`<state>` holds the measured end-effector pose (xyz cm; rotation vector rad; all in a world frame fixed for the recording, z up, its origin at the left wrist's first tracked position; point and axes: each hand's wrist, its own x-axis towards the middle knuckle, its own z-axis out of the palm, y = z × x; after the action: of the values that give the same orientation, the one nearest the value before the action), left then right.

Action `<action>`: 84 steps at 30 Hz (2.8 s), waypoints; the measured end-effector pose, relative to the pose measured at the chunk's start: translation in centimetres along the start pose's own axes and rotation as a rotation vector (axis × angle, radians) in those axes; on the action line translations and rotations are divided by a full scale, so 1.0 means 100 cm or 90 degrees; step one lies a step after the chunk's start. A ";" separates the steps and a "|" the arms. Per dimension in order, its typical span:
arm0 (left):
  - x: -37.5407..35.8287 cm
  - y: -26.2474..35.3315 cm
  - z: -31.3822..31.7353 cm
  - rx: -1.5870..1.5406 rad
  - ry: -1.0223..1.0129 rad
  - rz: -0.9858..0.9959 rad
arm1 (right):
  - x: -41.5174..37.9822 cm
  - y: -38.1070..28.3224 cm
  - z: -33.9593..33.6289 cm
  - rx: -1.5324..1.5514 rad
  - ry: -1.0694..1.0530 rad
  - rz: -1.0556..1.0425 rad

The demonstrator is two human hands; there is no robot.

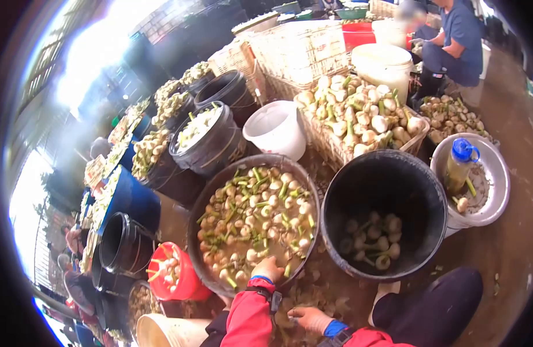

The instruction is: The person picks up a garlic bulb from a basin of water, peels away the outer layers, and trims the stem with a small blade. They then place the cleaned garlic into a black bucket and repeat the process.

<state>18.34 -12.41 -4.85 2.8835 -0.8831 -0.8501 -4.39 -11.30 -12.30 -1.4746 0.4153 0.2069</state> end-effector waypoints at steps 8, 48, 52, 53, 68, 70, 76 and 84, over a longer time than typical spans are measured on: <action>-0.012 -0.012 -0.009 0.179 -0.145 -0.049 | -0.007 -0.042 -0.024 0.134 0.010 0.148; -0.257 0.024 0.078 -0.775 0.341 0.306 | -0.093 -0.111 -0.019 0.127 0.134 -0.095; -0.276 0.022 0.061 -1.397 0.075 0.207 | -0.128 -0.139 -0.005 -0.020 0.224 -0.187; -0.281 0.015 0.054 -1.576 -0.025 0.135 | -0.122 -0.137 -0.005 -0.066 0.243 -0.258; -0.244 0.003 0.096 -0.870 0.537 0.238 | -0.082 -0.112 0.005 0.190 0.230 -0.133; -0.268 0.008 0.068 -1.201 0.244 0.128 | -0.082 -0.112 0.009 0.287 0.165 -0.143; -0.259 -0.025 0.064 -1.361 -0.324 0.130 | -0.096 -0.119 0.005 0.518 0.011 -0.160; -0.238 0.003 0.090 -1.059 0.203 0.246 | -0.082 -0.101 0.001 0.190 0.108 -0.161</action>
<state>-2.91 1.04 -0.62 1.2652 -0.3034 -0.5471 -7.94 -11.19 0.19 -1.2385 0.3729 -0.1769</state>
